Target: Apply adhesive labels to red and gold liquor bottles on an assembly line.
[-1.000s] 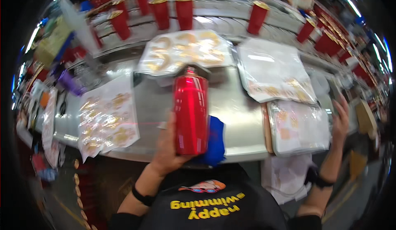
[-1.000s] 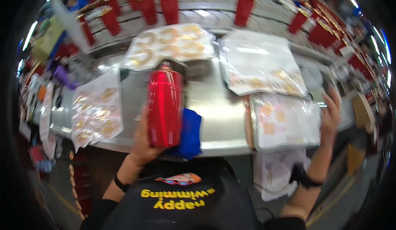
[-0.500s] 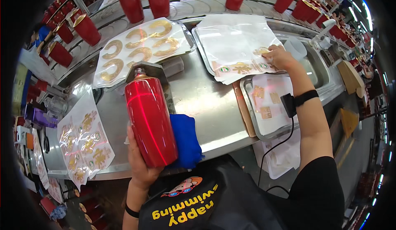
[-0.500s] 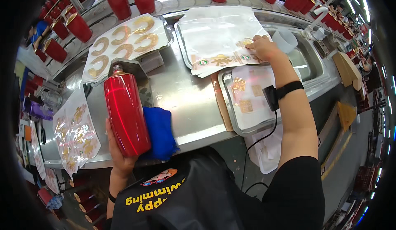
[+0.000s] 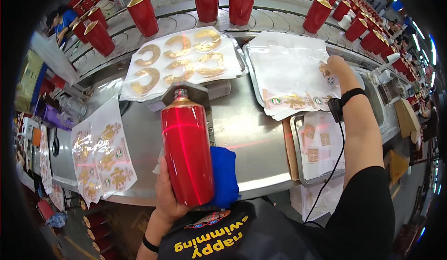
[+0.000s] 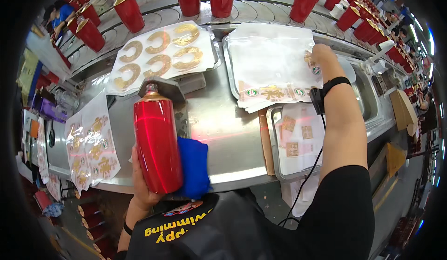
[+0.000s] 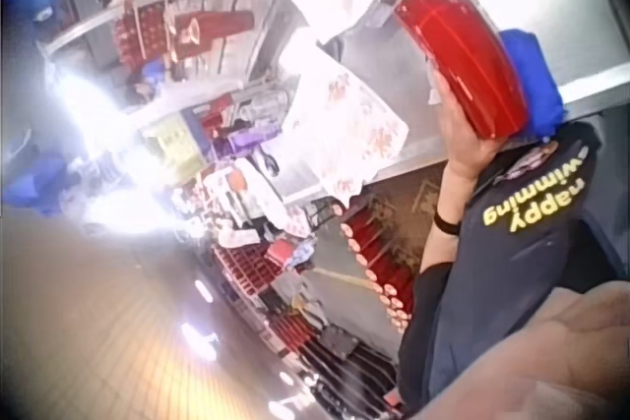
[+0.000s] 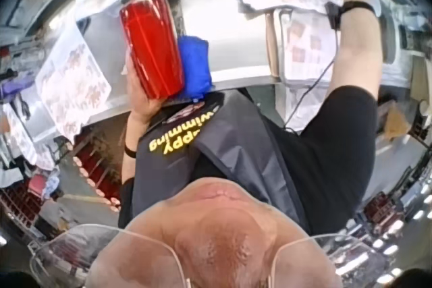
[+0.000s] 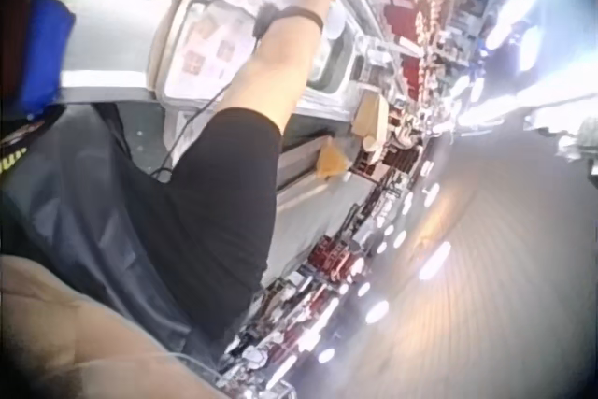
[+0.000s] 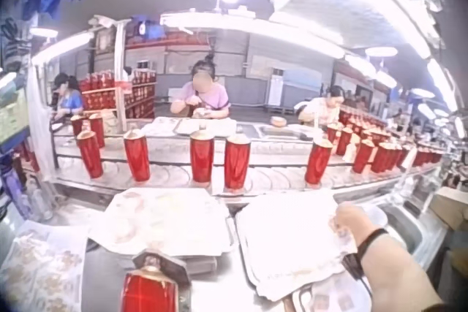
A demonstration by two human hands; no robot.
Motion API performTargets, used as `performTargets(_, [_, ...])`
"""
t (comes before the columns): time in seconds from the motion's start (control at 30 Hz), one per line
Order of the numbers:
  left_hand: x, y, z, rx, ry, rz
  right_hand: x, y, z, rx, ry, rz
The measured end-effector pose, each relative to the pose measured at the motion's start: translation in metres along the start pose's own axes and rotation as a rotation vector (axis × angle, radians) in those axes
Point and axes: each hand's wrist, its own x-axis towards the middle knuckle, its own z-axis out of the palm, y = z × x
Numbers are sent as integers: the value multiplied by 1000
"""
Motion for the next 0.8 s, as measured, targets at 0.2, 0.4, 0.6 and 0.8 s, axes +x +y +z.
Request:
performTargets(0.2, [1,-2,2,110,36,73,11,19,13,305,31,106])
performTargets(0.4, [-5,-8,5,61,47,62,8,29,5,554,-57,130])
performTargets(0.6, [-4,-12,20,-826,380,-586,-19,40,-9,378,-380,-57])
performTargets(0.8, [-11,-16,11,-437,70,-46,-20,41,-13,516,-386,172])
